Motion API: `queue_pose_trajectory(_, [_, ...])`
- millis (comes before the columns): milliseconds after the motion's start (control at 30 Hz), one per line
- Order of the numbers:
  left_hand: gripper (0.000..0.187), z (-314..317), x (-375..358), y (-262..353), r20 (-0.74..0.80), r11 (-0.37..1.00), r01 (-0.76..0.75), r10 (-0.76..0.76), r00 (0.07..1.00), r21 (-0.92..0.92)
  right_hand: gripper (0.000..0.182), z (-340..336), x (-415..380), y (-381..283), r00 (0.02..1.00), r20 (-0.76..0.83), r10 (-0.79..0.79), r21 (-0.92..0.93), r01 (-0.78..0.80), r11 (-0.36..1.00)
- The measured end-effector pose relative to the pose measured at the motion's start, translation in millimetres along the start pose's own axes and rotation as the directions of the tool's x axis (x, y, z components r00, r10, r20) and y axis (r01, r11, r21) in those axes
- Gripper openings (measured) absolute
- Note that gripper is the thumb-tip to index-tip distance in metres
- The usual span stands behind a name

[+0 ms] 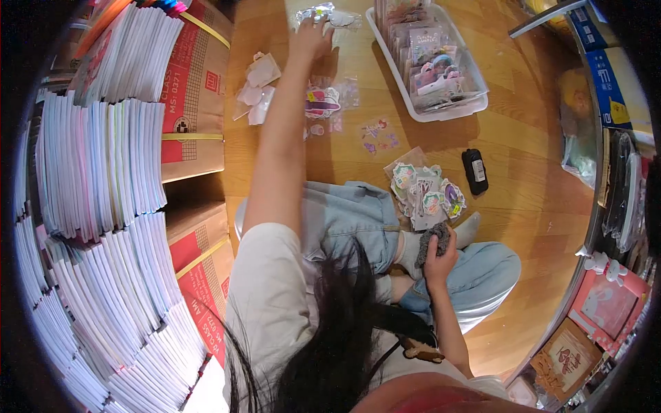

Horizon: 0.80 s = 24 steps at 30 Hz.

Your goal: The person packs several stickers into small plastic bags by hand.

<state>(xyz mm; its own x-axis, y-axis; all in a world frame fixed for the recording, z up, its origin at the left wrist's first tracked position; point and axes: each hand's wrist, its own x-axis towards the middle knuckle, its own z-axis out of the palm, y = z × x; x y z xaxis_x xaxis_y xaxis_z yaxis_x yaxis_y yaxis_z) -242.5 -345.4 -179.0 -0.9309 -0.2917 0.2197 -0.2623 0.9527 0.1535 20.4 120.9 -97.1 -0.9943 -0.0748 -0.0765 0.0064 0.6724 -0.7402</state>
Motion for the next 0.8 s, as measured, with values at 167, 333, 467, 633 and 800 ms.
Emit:
queue_pose_trajectory(167, [0.038,33,-21,23,-0.164,0.983,-0.177,0.184,0.969,0.057,0.032,1,1,5,0.999,-0.03,-0.025,-0.03,0.024,0.999])
queue_pose_trajectory(333, [0.032,-23,-51,34,0.181,0.915,-0.386,0.402,0.898,-0.117,0.033,0,1,5,1.0,-0.011,-0.009,-0.012,0.009,1.0])
queue_pose_trajectory(467, [0.038,-67,-52,24,0.48,0.949,-0.14,0.266,0.836,-0.282,0.033,1,0,6,1.0,-0.007,0.015,-0.002,-0.015,1.0])
queue_pose_trajectory(633, [0.037,-61,-12,-7,0.201,0.939,0.1,-0.033,0.979,-0.33,0.032,0,1,6,1.0,-0.005,0.005,-0.014,-0.005,1.0])
queue_pose_trajectory(800, [0.055,9,17,-26,0.012,0.999,0.016,-0.016,1.0,0.038,0.032,1,2,6,1.0,0.006,0.02,0.009,-0.02,1.0])
